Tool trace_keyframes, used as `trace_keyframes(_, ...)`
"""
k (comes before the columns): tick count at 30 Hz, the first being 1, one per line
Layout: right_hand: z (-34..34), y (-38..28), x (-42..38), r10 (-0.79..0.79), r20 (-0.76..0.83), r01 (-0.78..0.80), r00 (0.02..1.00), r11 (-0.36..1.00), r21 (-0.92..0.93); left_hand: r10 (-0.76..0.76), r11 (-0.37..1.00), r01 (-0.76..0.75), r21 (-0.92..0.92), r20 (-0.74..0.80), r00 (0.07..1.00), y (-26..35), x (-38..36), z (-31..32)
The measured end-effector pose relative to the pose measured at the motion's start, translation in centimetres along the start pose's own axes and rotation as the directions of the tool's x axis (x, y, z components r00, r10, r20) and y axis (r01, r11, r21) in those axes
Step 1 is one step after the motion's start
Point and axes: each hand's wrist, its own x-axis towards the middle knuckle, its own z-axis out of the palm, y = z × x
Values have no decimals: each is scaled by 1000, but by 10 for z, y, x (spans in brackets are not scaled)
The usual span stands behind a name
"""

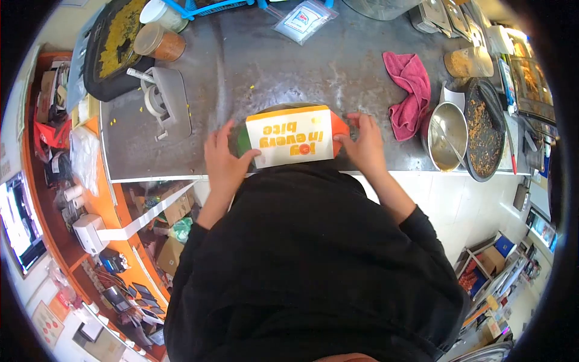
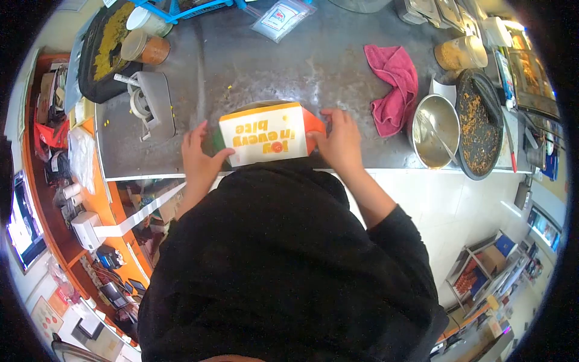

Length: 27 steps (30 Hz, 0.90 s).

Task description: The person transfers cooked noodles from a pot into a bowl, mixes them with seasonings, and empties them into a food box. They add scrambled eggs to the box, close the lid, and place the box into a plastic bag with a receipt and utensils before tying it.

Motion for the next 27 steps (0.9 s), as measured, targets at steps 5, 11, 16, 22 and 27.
trace_keyframes(5, 31, -4, -18, 24, 334, -45, 942, 997, 57, -144, 988, 153, 6, 380, 914, -27, -25, 40)
trace_keyframes(11, 57, 11, -6, 119, 356, -253, 927, 898, 359, -169, 674, 478, -563, 513, 841, -44, -13, 57)
trace_keyframes(16, 34, -15, -14, 75, 294, -209, 953, 866, 455, -285, 646, 516, -562, 450, 846, -28, -17, 36)
trace_keyframes(22, 28, -18, -19, 15, 229, -47, 973, 989, 137, -159, 873, 259, -413, 261, 952, -23, -24, 38)
trace_keyframes(27, 44, -30, 3, 7, 75, -5, 997, 1000, -26, -61, 998, 60, 16, 129, 990, -22, 2, 62)
